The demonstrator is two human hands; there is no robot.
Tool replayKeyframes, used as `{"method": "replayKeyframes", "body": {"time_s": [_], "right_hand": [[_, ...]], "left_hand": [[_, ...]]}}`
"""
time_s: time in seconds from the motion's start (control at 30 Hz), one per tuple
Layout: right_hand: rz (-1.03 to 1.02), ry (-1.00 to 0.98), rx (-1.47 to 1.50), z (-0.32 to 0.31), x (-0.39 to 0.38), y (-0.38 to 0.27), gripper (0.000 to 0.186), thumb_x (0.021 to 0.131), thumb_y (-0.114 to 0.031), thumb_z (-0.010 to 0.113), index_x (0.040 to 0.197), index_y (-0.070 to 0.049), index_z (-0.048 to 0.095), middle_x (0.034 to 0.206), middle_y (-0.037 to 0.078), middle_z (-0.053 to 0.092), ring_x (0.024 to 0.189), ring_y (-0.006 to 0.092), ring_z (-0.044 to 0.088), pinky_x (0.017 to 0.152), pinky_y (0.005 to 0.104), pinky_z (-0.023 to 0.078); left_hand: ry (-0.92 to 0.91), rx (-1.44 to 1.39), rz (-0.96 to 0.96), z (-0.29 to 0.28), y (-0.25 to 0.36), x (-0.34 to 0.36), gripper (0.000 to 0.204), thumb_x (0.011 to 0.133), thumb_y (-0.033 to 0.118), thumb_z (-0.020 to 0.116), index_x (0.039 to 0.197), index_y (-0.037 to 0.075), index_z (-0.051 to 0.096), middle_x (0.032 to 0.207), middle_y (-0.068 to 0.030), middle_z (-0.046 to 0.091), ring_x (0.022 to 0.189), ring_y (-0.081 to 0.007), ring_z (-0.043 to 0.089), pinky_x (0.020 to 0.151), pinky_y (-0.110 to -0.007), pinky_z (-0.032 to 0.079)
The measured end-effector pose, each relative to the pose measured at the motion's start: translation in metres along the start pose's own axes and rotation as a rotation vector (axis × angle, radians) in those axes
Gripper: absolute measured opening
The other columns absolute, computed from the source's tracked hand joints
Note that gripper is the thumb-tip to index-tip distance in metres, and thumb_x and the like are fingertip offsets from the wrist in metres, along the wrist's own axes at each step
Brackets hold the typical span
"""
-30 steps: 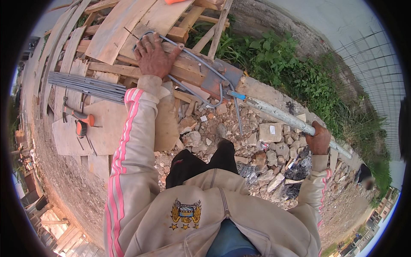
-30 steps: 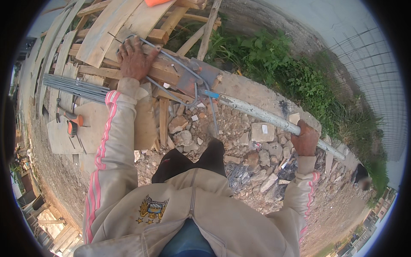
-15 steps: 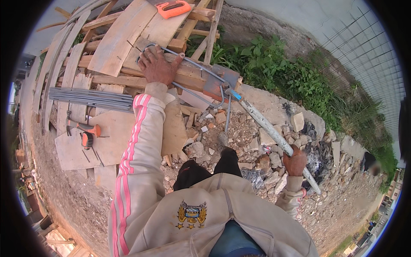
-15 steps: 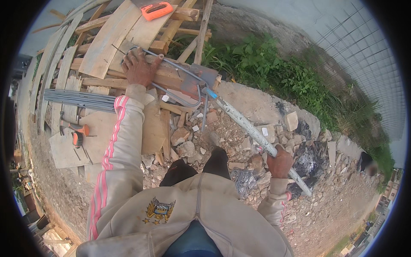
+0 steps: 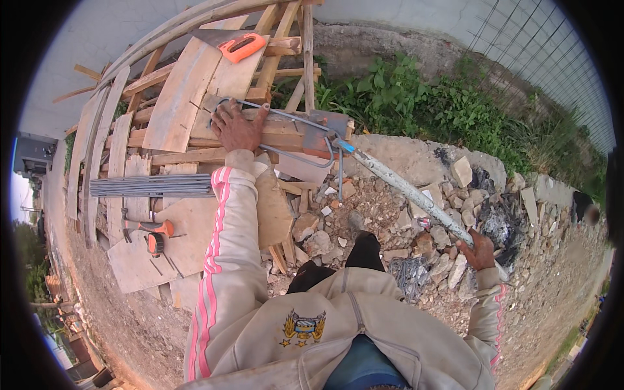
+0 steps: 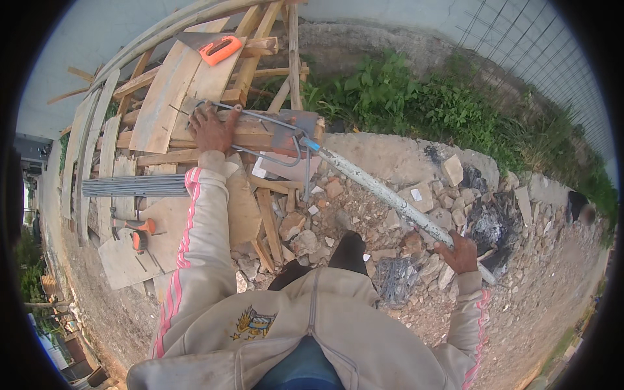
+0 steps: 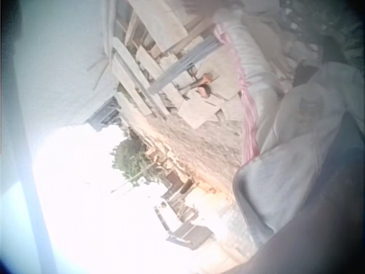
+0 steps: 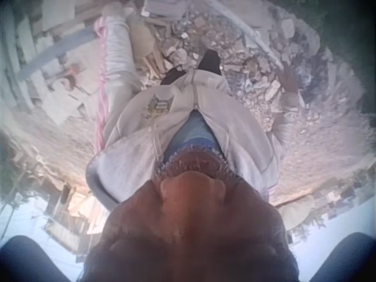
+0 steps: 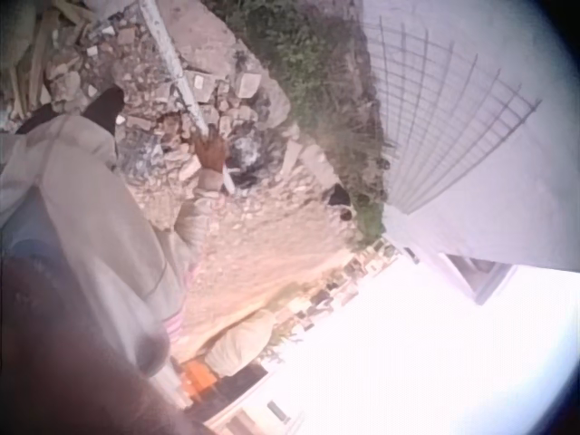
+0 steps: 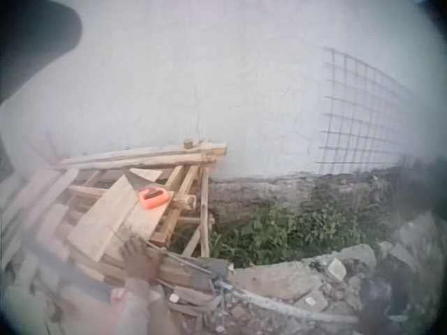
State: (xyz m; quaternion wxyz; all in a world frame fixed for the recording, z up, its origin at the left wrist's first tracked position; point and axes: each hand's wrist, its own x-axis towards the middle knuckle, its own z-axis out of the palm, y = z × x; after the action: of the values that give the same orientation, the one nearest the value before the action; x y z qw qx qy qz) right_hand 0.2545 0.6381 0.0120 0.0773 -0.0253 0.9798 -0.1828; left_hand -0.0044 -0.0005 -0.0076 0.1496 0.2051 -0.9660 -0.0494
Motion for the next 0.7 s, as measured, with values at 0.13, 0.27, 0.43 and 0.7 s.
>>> {"method": "replayKeyframes", "body": {"time_s": [0.13,0.27,0.43,0.7], "right_hand": [[0.014,0.120,-0.127,0.004,-0.010,-0.011,0.055,0.081,-0.052,0.080,0.098,-0.001,0.070,0.065,0.020,0.064,0.064,0.0415,0.066,0.060,0.0493,0.051],[0.015,0.141,-0.151,0.001,-0.007,-0.017,0.055,0.081,-0.052,0.080,0.097,0.000,0.071,0.065,0.021,0.065,0.064,0.0408,0.067,0.060,0.0501,0.051],[0.003,0.199,-0.165,0.004,-0.014,-0.017,0.057,0.080,-0.054,0.080,0.095,0.000,0.071,0.065,0.020,0.065,0.063,0.0414,0.067,0.059,0.0500,0.052],[0.042,0.188,-0.231,0.002,-0.025,-0.027,0.058,0.081,-0.055,0.079,0.099,-0.001,0.071,0.064,0.020,0.065,0.063,0.0406,0.068,0.059,0.0484,0.054]], "left_hand": [[0.053,-0.037,0.036,0.003,0.001,0.000,0.099,0.091,0.079,0.047,0.155,0.004,0.041,0.157,-0.0300,0.038,0.148,-0.0496,0.029,0.122,-0.058,0.017],[0.154,-0.178,0.136,0.004,-0.010,0.005,0.086,0.096,0.066,0.053,0.153,0.003,0.042,0.155,-0.0300,0.039,0.147,-0.0491,0.030,0.121,-0.060,0.020],[0.241,-0.388,0.357,-0.011,-0.005,-0.029,0.064,0.095,0.040,0.068,0.143,0.002,0.050,0.143,-0.0290,0.049,0.133,-0.0498,0.044,0.111,-0.056,0.035],[-0.089,-0.420,0.811,-0.064,0.054,-0.139,0.043,0.095,0.041,0.067,0.108,0.000,0.069,0.104,-0.0177,0.066,0.106,-0.0368,0.059,0.099,-0.052,0.042]]}}
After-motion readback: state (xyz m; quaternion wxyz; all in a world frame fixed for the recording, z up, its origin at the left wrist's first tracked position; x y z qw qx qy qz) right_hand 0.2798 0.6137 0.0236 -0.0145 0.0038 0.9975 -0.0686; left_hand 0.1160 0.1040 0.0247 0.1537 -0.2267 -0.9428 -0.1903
